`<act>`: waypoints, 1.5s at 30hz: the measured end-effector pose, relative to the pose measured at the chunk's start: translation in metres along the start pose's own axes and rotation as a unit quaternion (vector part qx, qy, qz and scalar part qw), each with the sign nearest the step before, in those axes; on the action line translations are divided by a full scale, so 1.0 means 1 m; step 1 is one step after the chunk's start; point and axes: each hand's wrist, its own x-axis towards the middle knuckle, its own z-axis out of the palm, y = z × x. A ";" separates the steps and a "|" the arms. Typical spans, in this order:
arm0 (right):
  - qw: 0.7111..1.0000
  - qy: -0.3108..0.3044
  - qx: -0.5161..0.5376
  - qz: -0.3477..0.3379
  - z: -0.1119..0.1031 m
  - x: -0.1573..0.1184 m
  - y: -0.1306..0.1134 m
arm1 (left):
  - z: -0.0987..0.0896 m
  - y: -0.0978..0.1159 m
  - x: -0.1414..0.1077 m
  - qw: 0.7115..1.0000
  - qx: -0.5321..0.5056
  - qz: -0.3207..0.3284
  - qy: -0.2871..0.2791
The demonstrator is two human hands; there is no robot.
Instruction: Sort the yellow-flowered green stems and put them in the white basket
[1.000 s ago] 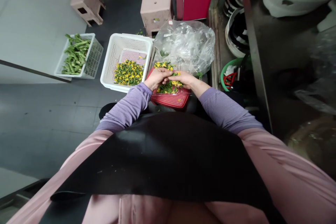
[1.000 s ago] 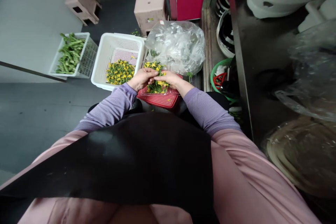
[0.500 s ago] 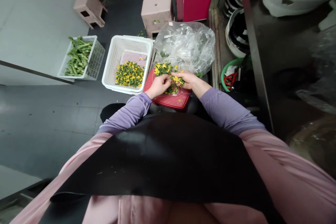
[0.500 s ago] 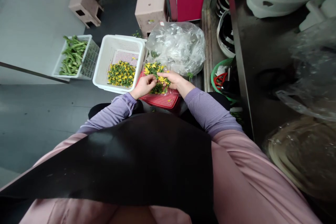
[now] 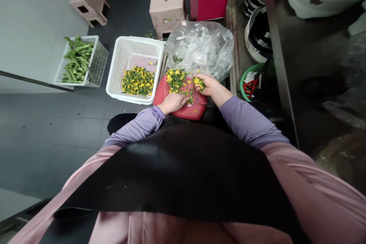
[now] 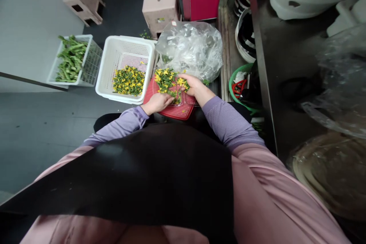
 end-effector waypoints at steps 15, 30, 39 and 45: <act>0.997 0.015 0.062 -0.043 -0.001 -0.003 -0.017 | 0.003 -0.027 0.123 0.971 0.215 0.076 -0.069; 0.991 0.014 -0.087 -0.100 -0.003 0.008 0.002 | -0.031 -0.021 0.067 0.877 -0.434 -0.168 0.122; 0.964 -0.076 -0.207 -0.149 0.005 0.005 0.029 | -0.036 0.013 0.024 0.748 -0.611 -0.216 0.146; 0.959 -0.094 -0.206 -0.172 0.000 0.005 0.027 | -0.027 0.011 0.017 0.777 -0.579 -0.195 0.153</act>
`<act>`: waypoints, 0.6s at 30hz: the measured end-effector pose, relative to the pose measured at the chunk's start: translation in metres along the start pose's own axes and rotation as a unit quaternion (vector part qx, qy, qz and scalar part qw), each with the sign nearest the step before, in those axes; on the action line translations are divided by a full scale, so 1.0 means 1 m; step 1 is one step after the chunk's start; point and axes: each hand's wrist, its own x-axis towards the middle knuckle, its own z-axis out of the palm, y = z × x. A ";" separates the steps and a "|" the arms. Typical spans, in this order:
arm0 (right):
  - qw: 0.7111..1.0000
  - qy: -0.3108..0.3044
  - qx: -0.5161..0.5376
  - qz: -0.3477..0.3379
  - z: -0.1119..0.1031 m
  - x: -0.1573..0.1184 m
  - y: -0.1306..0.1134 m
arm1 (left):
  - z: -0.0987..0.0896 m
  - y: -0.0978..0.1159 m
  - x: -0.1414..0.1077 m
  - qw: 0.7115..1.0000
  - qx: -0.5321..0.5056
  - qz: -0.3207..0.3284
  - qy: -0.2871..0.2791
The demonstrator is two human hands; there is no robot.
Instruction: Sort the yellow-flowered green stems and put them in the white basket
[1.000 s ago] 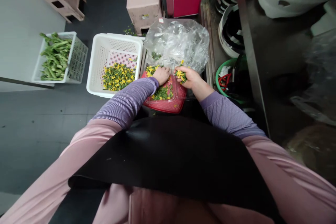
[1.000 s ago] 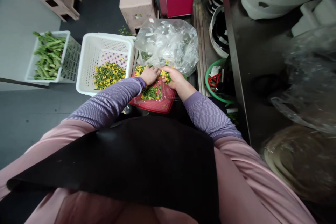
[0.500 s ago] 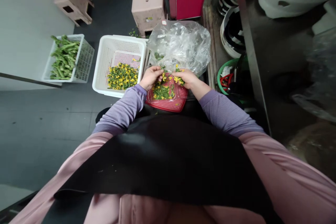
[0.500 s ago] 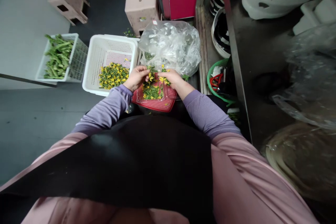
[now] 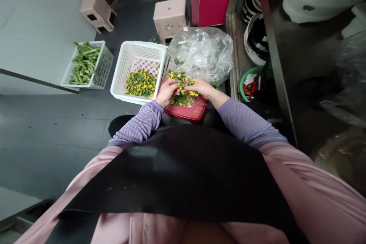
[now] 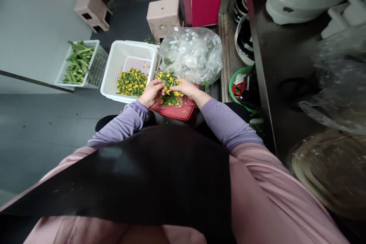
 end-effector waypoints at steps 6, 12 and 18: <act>0.998 -0.001 -0.051 -0.031 -0.014 0.003 -0.005 | -0.013 -0.001 0.003 0.995 -0.048 -0.072 -0.044; 0.994 -0.063 -0.076 -0.042 -0.018 0.005 -0.009 | -0.012 0.007 0.000 0.989 -0.088 -0.092 -0.080; 0.995 -0.077 -0.055 -0.017 -0.016 0.004 -0.007 | -0.005 0.012 -0.005 0.995 -0.037 -0.047 -0.086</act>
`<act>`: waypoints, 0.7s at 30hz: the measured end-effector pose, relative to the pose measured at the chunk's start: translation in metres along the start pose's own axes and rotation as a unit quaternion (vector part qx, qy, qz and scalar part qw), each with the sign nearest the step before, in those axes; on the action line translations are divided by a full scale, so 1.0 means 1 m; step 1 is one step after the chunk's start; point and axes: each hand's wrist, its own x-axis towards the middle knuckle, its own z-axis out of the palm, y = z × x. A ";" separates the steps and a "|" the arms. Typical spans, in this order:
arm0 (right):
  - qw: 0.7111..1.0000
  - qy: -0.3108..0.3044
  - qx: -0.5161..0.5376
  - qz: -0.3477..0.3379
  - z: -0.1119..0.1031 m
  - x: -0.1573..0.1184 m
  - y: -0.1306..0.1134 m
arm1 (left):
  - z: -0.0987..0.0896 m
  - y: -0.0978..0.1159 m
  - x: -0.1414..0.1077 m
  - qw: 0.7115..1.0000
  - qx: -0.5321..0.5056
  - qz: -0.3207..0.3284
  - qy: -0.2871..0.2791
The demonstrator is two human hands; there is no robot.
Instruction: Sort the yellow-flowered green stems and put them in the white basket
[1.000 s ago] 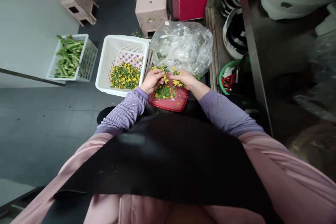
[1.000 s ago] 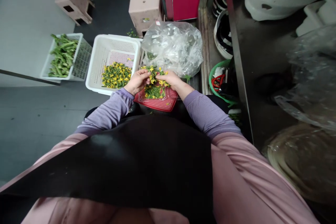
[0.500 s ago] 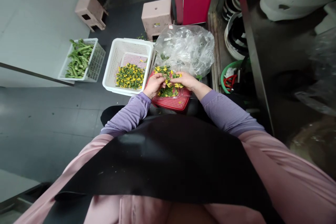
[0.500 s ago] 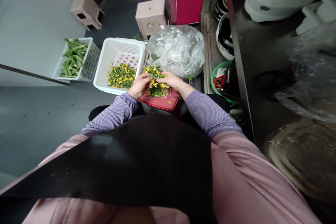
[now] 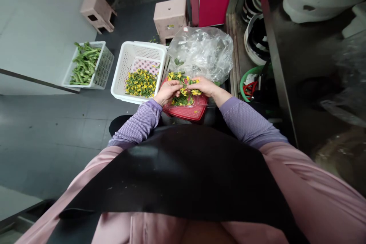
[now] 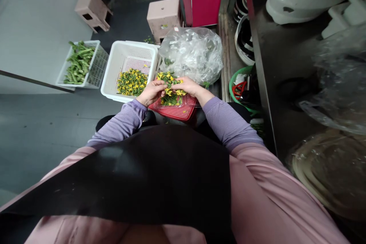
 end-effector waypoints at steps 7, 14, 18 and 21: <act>1.000 -0.020 0.001 -0.005 -0.002 -0.002 -0.004 | -0.011 0.006 0.004 0.996 0.065 0.038 -0.057; 0.998 -0.065 -0.010 0.015 -0.008 -0.004 -0.009 | -0.018 0.013 0.007 0.981 0.152 0.041 -0.113; 0.997 -0.073 -0.019 0.018 -0.009 -0.004 -0.008 | -0.017 0.015 0.004 0.974 0.187 0.057 -0.114; 0.994 -0.105 -0.031 0.024 -0.009 -0.005 -0.009 | -0.018 0.017 0.001 0.962 0.226 0.060 -0.138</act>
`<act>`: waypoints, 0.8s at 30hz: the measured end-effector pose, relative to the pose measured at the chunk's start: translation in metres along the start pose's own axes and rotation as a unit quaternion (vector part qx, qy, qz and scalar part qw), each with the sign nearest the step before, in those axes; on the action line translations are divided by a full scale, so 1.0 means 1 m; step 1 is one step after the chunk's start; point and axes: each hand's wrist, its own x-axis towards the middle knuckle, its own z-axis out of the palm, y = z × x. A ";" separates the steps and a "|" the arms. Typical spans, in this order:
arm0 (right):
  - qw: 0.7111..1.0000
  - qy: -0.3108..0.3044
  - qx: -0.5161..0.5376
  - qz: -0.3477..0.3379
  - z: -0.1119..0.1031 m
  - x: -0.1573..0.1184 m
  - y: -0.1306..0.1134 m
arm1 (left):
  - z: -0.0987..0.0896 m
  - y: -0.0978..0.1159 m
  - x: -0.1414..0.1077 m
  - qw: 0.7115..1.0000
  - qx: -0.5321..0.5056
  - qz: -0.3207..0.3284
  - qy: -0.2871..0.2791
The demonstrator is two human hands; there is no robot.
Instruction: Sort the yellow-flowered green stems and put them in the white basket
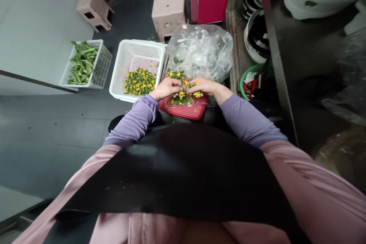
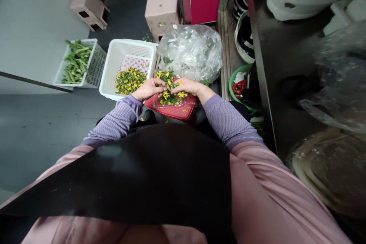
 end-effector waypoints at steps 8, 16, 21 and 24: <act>0.991 0.095 0.087 0.032 -0.003 0.001 0.000 | -0.005 -0.021 0.012 0.986 -0.034 -0.104 0.125; 0.979 0.167 0.116 0.016 0.015 0.014 0.015 | 0.019 -0.016 0.008 0.973 -0.110 -0.048 0.198; 0.978 0.184 0.094 0.002 0.018 0.014 0.017 | 0.018 -0.026 0.012 0.980 -0.014 -0.046 0.194; 0.973 0.215 0.083 -0.002 0.014 0.015 0.018 | 0.009 -0.034 0.013 0.973 0.044 -0.071 0.215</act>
